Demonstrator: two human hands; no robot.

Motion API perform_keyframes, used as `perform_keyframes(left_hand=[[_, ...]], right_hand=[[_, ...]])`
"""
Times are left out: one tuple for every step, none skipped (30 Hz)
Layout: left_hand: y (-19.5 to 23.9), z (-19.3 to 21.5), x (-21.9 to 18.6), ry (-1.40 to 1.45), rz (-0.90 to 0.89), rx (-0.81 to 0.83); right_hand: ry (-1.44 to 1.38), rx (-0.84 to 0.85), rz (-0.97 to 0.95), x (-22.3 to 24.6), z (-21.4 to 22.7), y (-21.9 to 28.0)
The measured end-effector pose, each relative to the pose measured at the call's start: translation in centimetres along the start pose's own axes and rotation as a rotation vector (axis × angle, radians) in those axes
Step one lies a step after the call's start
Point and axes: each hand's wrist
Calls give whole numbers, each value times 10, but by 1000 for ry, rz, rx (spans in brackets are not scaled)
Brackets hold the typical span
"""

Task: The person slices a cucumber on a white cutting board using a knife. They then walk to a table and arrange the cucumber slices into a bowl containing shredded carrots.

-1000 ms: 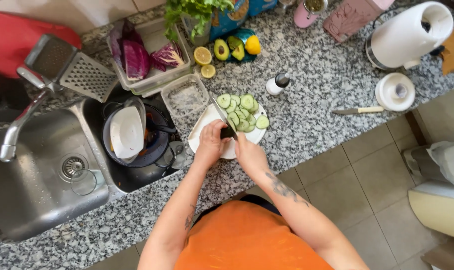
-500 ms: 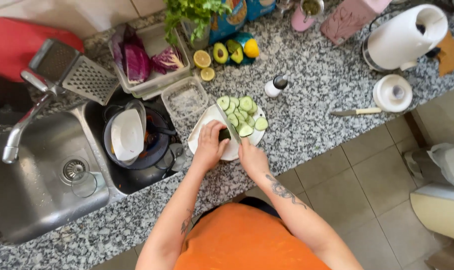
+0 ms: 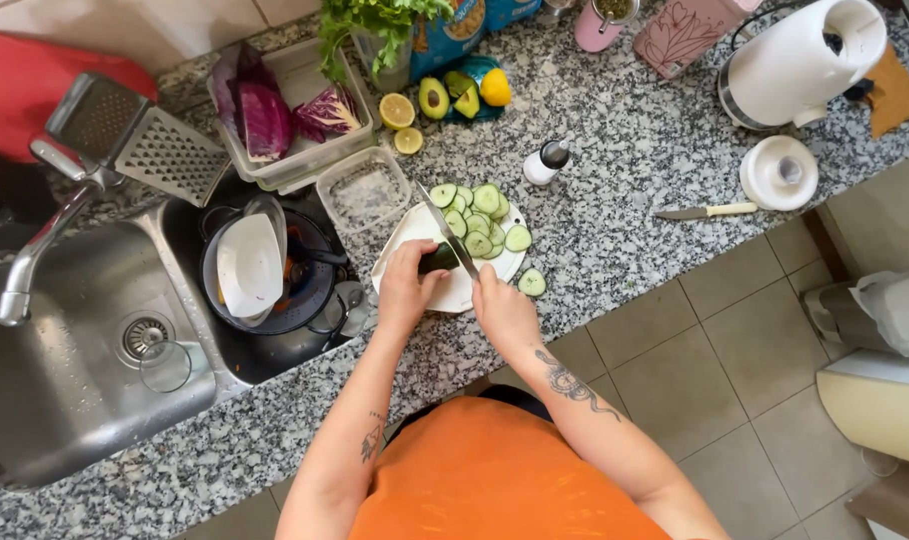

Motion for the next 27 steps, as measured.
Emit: perform_keyframes(left_hand=[[-1, 1, -1, -3, -1, -3], [-1, 1, -1, -6, -3, -5], [-1, 2, -2, -5, 1, -4], [-1, 2, -2, -5, 14, 0], [-2, 3, -2, -4, 23, 2], [-1, 2, -2, -3, 24, 3], [-1, 3, -2, -3, 32, 5], [-2, 3, -3, -2, 40, 7], [-1, 4, -4, -2, 41, 7], [-1, 5, -6, 7, 39, 13], [-2, 6, -7, 15, 35, 18], [-3, 6, -6, 15, 35, 17], [-2, 5, -6, 13, 41, 16], [-2, 5, -5, 11, 47, 15], [-2, 4, -4, 11, 49, 13], [-1, 3, -2, 7, 54, 18], [-1, 2, -1, 5, 56, 27], [-2, 2, -1, 5, 55, 28], [-2, 3, -2, 0, 55, 30], [-2, 4, -2, -5, 55, 31], [-2, 2, -1, -6, 53, 29], [-2, 1, 0, -9, 50, 33], [0, 1, 1, -15, 53, 32], [-2, 4, 1, -19, 57, 24], [-1, 4, -1, -18, 62, 23], [0, 4, -2, -18, 68, 23], [-1, 4, -1, -16, 70, 28]], right_hand=[[7, -8, -5, -1, -2, -1], [14, -15, -9, -2, -5, -1], [13, -11, -9, -1, -4, -1], [8, -3, -9, -1, -4, -1], [4, 2, -8, -1, -4, -2], [4, 3, -9, -1, -3, -1], [-16, 15, -11, 0, -1, -1], [-35, 27, -13, 0, 0, -1], [-35, 28, -13, 0, -1, -1], [-19, 24, -17, 0, -3, -1], [-3, 19, -20, -1, -4, -2], [-3, 18, -20, -1, -2, -4], [-12, 34, -20, -1, -1, -5], [-20, 51, -20, 0, 0, -5], [-20, 52, -17, 2, 3, -10], [-32, 62, -2, 4, 5, -14], [-44, 70, 9, 6, 8, -18], [-45, 70, 7, 5, 8, -24], [-68, 88, 18, 5, 7, -29], [-92, 106, 29, 5, 7, -34], [-90, 102, 31, 3, 6, -29], [-87, 112, 29, 0, 5, -24], [-83, 126, 36, -1, 4, -19], [-81, 126, 45, 1, 5, -20], [-84, 136, 35, 1, 5, -18], [-87, 145, 25, 0, 6, -15], [-89, 149, 21, -2, 0, -20]])
Point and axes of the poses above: each hand's wrist, its own y-axis away from the middle knuckle, its own z-axis out of the back of the hand, x = y × z, and after that the axes turned 13 degrees about x, right-handed
